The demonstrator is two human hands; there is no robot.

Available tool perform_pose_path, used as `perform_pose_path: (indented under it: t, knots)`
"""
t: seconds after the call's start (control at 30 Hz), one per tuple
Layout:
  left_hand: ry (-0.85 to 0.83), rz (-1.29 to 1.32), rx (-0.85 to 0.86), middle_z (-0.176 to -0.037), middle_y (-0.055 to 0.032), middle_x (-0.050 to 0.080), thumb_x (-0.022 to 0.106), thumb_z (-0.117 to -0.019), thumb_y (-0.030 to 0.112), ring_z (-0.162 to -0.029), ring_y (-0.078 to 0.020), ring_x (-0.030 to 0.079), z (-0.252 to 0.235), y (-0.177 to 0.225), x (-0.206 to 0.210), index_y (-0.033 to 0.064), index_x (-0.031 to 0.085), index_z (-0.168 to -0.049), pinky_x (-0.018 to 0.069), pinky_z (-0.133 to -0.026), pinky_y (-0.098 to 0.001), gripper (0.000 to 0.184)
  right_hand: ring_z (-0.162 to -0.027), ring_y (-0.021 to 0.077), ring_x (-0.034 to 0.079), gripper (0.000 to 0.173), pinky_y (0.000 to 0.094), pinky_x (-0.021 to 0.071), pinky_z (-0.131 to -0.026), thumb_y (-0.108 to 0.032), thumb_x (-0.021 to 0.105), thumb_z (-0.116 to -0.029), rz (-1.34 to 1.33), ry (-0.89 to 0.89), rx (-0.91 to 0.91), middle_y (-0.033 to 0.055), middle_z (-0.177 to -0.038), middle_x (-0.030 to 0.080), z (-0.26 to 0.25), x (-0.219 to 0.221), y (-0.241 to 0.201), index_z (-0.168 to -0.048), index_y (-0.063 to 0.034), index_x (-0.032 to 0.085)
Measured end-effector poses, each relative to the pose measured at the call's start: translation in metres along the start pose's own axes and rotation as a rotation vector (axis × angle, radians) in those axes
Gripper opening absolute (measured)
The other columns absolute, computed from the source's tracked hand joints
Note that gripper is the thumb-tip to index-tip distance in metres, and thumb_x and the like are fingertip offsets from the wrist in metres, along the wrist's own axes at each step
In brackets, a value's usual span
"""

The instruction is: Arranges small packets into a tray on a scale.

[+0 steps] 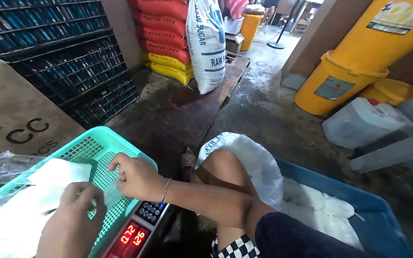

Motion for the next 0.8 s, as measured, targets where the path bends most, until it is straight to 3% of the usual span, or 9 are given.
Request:
perform_pose_path:
  t: [0.1,0.23,0.27,0.37,0.43,0.53,0.63,0.7,0.8]
  knots:
    - [-0.065,0.009,0.007,-0.110,-0.0279,0.067,0.065,-0.0816,-0.013,-0.084,-0.0427,0.068,0.002,0.001,0.000,-0.0036,0.072,-0.086,0.0547,-0.070,-0.0606,0.012,-0.115,0.0336,0.061,0.033,0.0465,0.0524,-0.095,0.009,0.068,-0.0841,0.081,0.021,-0.044,0.0218,-0.126,0.060,-0.006,-0.006,0.006,-0.116,0.0014,0.067]
    - [-0.057,0.117,-0.130,-0.117,-0.0258,0.066,0.068,-0.0848,-0.006,-0.076,-0.0301,0.066,0.006,-0.016,-0.006,-0.0026,0.076,-0.097,0.0551,-0.068,-0.0477,0.015,-0.115,0.0351,0.059,0.024,0.0466,0.0485,-0.100,0.018,0.062,-0.0800,0.025,-0.086,-0.410,0.0218,-0.116,0.064,-0.002,0.001,0.003,-0.093,0.0029,0.074]
    - [-0.066,0.118,-0.145,-0.119,-0.0267,0.066,0.067,-0.0852,-0.006,-0.077,-0.0305,0.066,0.007,-0.014,-0.008,-0.0033,0.076,-0.099,0.0551,-0.069,-0.0477,0.017,-0.117,0.0354,0.058,0.028,0.0484,0.0475,-0.100,0.018,0.061,-0.0810,0.074,-0.106,-0.449,0.0200,-0.118,0.065,0.000,0.005,0.001,-0.093,-0.0002,0.077]
    - [-0.063,0.082,-0.157,-0.123,-0.0290,0.064,0.064,-0.0871,-0.007,-0.080,-0.0346,0.067,0.009,-0.006,-0.010,-0.0052,0.075,-0.105,0.0558,-0.071,-0.0516,0.021,-0.135,0.0374,0.048,0.035,0.0581,0.0389,-0.108,0.013,0.060,-0.0900,0.307,-0.245,-0.381,0.0152,-0.143,0.057,0.005,0.014,-0.007,-0.110,-0.0087,0.080]
    - [-0.021,0.075,-0.136,-0.122,-0.0289,0.065,0.063,-0.0861,-0.007,-0.078,-0.0339,0.067,0.009,-0.002,-0.009,-0.0065,0.075,-0.105,0.0560,-0.070,-0.0502,0.022,-0.139,0.0374,0.045,0.030,0.0590,0.0359,-0.111,0.010,0.063,-0.0896,0.388,-0.309,-0.384,0.0132,-0.147,0.056,0.009,0.015,-0.010,-0.106,-0.0086,0.080]
    - [0.010,0.104,-0.132,-0.118,-0.0254,0.067,0.064,-0.0833,-0.006,-0.072,-0.0285,0.065,0.011,0.004,-0.011,-0.0043,0.074,-0.107,0.0545,-0.063,-0.0459,0.026,-0.133,0.0365,0.050,0.022,0.0591,0.0388,-0.106,0.006,0.063,-0.0911,0.274,-0.242,-0.452,0.0140,-0.133,0.065,0.017,-0.005,-0.009,-0.095,-0.0062,0.081]
    - [-0.041,0.114,-0.140,-0.112,-0.0235,0.067,0.063,-0.0834,-0.006,-0.069,-0.0275,0.063,0.011,0.005,-0.011,-0.0020,0.073,-0.113,0.0527,-0.062,-0.0475,0.031,-0.127,0.0318,0.058,0.022,0.0512,0.0457,-0.106,-0.007,0.058,-0.1009,0.133,-0.077,-0.400,0.0158,-0.128,0.067,0.034,-0.059,0.013,-0.111,-0.0012,0.076]
    - [-0.046,0.106,-0.126,-0.103,-0.0213,0.070,0.061,-0.0854,-0.004,-0.066,-0.0275,0.062,0.009,0.003,-0.011,-0.0003,0.075,-0.106,0.0509,-0.061,-0.0496,0.025,-0.113,0.0246,0.066,0.022,0.0417,0.0534,-0.100,-0.009,0.058,-0.1020,0.130,0.140,-0.275,0.0150,-0.116,0.070,0.054,-0.105,0.049,-0.112,0.0027,0.074]
    - [-0.050,0.097,-0.165,-0.096,-0.0221,0.071,0.068,-0.0890,0.003,-0.069,-0.0333,0.064,0.006,0.003,-0.010,-0.0002,0.077,-0.101,0.0505,-0.064,-0.0559,0.016,-0.103,0.0284,0.070,0.024,0.0432,0.0560,-0.096,-0.011,0.054,-0.1053,0.385,0.366,0.147,0.0191,-0.112,0.070,0.108,-0.175,0.127,-0.113,0.0051,0.071]
Point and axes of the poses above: each hand's wrist, its own z-axis away from the middle knuckle, its own x-axis out of the palm, y = z × x, the point moved 3 cm from there along -z, towards the middle knuckle
